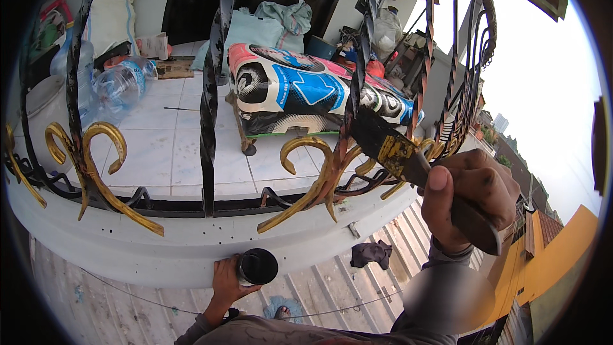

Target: The person paints the ornate metal railing of a rooftop balcony with gold paint using a small brush. They repeatedly dip the brush into a paint can and apply paint to the curved and straight sections of the railing.

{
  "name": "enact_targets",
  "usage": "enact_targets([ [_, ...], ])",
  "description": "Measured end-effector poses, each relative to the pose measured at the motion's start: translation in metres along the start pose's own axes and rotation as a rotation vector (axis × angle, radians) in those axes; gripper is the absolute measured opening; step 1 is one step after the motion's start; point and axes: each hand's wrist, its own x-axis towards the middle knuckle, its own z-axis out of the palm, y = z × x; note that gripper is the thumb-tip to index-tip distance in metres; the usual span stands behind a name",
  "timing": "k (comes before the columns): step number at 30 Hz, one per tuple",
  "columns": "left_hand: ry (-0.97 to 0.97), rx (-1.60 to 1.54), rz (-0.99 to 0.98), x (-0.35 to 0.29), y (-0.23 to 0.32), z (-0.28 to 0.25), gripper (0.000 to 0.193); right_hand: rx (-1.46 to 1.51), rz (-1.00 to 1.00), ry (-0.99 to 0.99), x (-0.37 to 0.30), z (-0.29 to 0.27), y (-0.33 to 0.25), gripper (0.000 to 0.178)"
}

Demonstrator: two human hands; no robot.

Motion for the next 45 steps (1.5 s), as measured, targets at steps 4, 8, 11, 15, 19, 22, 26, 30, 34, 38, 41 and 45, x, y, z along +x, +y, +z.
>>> enact_targets([
  [4, -0.003, -0.024, -0.009, 0.0, 0.0, -0.001, 0.107, -0.117, 0.034, -0.041, -0.003, 0.006, 0.002, 0.026],
  [8, -0.013, -0.054, -0.027, 0.001, 0.001, -0.001, 0.102, 0.185, -0.117, -0.061, -0.011, 0.003, -0.014, 0.027],
  [11, 0.006, -0.058, -0.027, 0.001, 0.002, 0.0, 0.099, -0.016, -0.003, 0.075, -0.017, 0.001, -0.013, 0.027],
  [15, -0.019, -0.04, -0.036, 0.0, 0.001, 0.0, 0.107, 0.001, -0.018, -0.12, -0.018, 0.006, 0.006, 0.024],
  [19, -0.062, 0.003, -0.057, -0.001, 0.0, 0.001, 0.107, 0.131, 0.043, 0.043, -0.012, 0.013, 0.015, 0.025],
  [22, -0.058, 0.015, -0.037, -0.001, -0.002, 0.002, 0.108, 0.149, 0.126, 0.1, -0.011, 0.014, 0.015, 0.024],
  [26, -0.094, -0.006, -0.092, -0.002, -0.002, 0.003, 0.107, 0.187, -0.017, -0.068, -0.018, 0.008, 0.01, 0.022],
  [30, -0.092, 0.006, -0.071, -0.004, -0.004, 0.004, 0.105, 0.033, 0.011, 0.055, -0.023, 0.003, 0.004, 0.024],
  [34, -0.05, 0.011, -0.055, -0.004, -0.004, 0.004, 0.106, 0.147, -0.072, -0.148, -0.02, 0.007, 0.003, 0.026],
  [38, -0.045, 0.024, -0.038, -0.003, -0.003, 0.004, 0.107, 0.089, -0.006, 0.144, -0.02, 0.01, 0.005, 0.027],
  [41, -0.053, 0.019, -0.037, -0.003, -0.002, 0.003, 0.107, 0.138, 0.02, -0.154, -0.021, 0.009, 0.005, 0.025],
  [45, -0.036, -0.012, -0.044, -0.003, -0.002, 0.002, 0.107, 0.136, -0.095, 0.123, -0.014, 0.008, 0.002, 0.023],
])
